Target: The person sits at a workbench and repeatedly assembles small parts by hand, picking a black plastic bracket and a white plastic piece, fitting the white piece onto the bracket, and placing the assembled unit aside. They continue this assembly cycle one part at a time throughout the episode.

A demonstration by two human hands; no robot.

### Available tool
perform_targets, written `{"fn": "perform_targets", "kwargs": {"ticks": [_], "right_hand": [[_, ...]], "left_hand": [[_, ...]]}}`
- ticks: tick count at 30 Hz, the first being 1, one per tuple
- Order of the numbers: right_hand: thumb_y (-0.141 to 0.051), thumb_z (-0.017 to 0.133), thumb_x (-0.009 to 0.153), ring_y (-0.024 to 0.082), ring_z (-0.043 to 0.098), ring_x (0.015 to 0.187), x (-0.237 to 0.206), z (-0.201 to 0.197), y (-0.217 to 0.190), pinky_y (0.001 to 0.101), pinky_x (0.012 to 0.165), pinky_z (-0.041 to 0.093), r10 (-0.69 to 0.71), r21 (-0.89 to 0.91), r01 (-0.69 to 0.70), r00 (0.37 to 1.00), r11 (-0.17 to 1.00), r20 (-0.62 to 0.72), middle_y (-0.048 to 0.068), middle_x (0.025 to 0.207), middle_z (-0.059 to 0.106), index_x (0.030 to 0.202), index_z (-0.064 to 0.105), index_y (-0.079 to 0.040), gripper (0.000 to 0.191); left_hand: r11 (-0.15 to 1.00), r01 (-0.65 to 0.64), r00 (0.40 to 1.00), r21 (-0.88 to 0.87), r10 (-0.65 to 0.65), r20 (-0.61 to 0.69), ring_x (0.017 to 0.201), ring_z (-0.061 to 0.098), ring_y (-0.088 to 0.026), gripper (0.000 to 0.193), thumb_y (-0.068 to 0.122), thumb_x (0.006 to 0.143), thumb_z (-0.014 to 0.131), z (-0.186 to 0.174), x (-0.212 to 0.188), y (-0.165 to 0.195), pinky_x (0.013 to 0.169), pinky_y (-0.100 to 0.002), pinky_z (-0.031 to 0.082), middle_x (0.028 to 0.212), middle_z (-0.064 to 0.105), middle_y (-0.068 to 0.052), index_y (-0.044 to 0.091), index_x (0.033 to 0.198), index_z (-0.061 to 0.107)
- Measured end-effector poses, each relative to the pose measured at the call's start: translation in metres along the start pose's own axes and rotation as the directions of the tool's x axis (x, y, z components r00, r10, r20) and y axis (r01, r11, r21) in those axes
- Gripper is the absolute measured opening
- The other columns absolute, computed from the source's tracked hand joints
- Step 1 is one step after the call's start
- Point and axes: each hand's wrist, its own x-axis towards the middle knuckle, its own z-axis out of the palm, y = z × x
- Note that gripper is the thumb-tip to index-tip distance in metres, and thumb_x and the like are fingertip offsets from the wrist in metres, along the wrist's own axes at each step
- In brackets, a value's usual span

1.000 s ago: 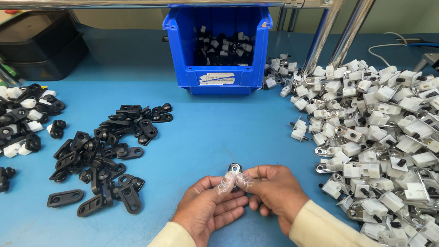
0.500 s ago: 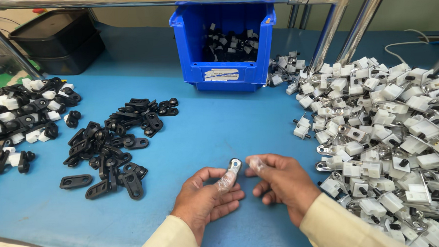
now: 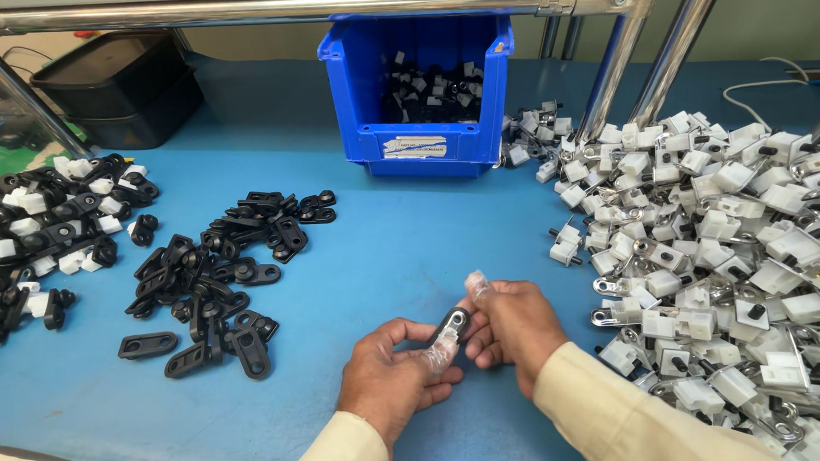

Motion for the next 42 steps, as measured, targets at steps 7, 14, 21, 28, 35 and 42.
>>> {"fn": "perform_targets", "kwargs": {"ticks": [7,14,21,28,35,42], "right_hand": [[-0.006,0.063,0.088,0.017,0.068,0.071,-0.025,-0.014,0.023,0.0305,0.06,0.055,-0.615,-0.476,0.631,0.759,0.612,0.215,0.009,0.094,0.073,0.129,0.07,-0.006,0.042],[-0.007,0.067,0.087,0.012,0.078,0.075,-0.05,-0.021,0.047,0.0269,0.067,0.065,-0.489,-0.511,0.475,0.864,0.717,0.118,-0.001,0.107,0.08,0.129,0.073,-0.015,0.043],[-0.012,0.068,0.093,0.012,0.066,0.069,-0.026,-0.017,0.008,0.0273,0.061,0.056,-0.117,-0.033,0.12,0.99,0.992,0.079,0.009,0.085,0.074,0.116,0.075,0.003,0.028],[-0.016,0.066,0.094,0.014,0.068,0.065,-0.029,0.001,0.005,0.0279,0.059,0.058,0.02,-0.009,-0.019,0.999,1.0,0.038,0.009,0.081,0.073,0.109,0.072,0.002,0.024],[-0.008,0.066,0.091,0.027,0.074,0.069,-0.022,0.009,-0.047,0.0377,0.059,0.063,0.148,-0.349,0.009,0.895,0.937,0.421,0.018,0.089,0.079,0.114,0.07,0.001,0.025],[-0.013,0.07,0.09,0.023,0.073,0.111,0.022,-0.021,-0.111,0.0342,0.087,0.063,-0.452,-0.272,0.405,0.882,0.873,-0.137,0.007,0.122,0.074,0.13,0.066,-0.005,0.041]], "left_hand": [[0.986,0.03,0.999,-0.167,-0.023,0.041,0.091,0.079,-0.024,0.02,0.018,0.092,0.074,-0.003,0.007,-0.004,0.081,-0.035,0.066,0.099,0.077,-0.012,0.004,0.106,0.07],[0.964,0.072,0.994,-0.256,-0.047,0.102,0.092,0.078,-0.025,0.025,0.018,0.092,0.074,-0.01,0.018,-0.009,0.081,-0.036,0.065,0.098,0.077,-0.013,0.003,0.111,0.07],[0.943,-0.297,0.945,0.151,0.267,0.188,0.084,0.08,-0.015,0.051,0.013,0.085,0.08,-0.015,0.006,-0.01,0.073,-0.028,0.064,0.099,0.08,-0.008,0.015,0.132,0.059],[0.785,-0.494,0.869,0.375,0.449,0.205,0.071,0.083,-0.014,0.024,0.008,0.084,0.071,-0.034,-0.004,0.006,0.063,-0.027,0.065,0.078,0.081,-0.007,0.006,0.108,0.072],[0.606,-0.563,0.827,0.562,0.416,0.379,0.072,0.078,-0.015,0.026,0.009,0.084,0.076,-0.086,-0.011,0.021,0.07,-0.028,0.061,0.079,0.08,-0.007,0.013,0.11,0.078],[0.769,-0.389,0.857,0.508,0.504,-0.107,0.078,0.08,-0.015,0.027,0.017,0.087,0.078,-0.126,-0.019,0.053,0.075,-0.03,0.062,0.086,0.082,-0.005,0.013,0.113,0.077]]}}
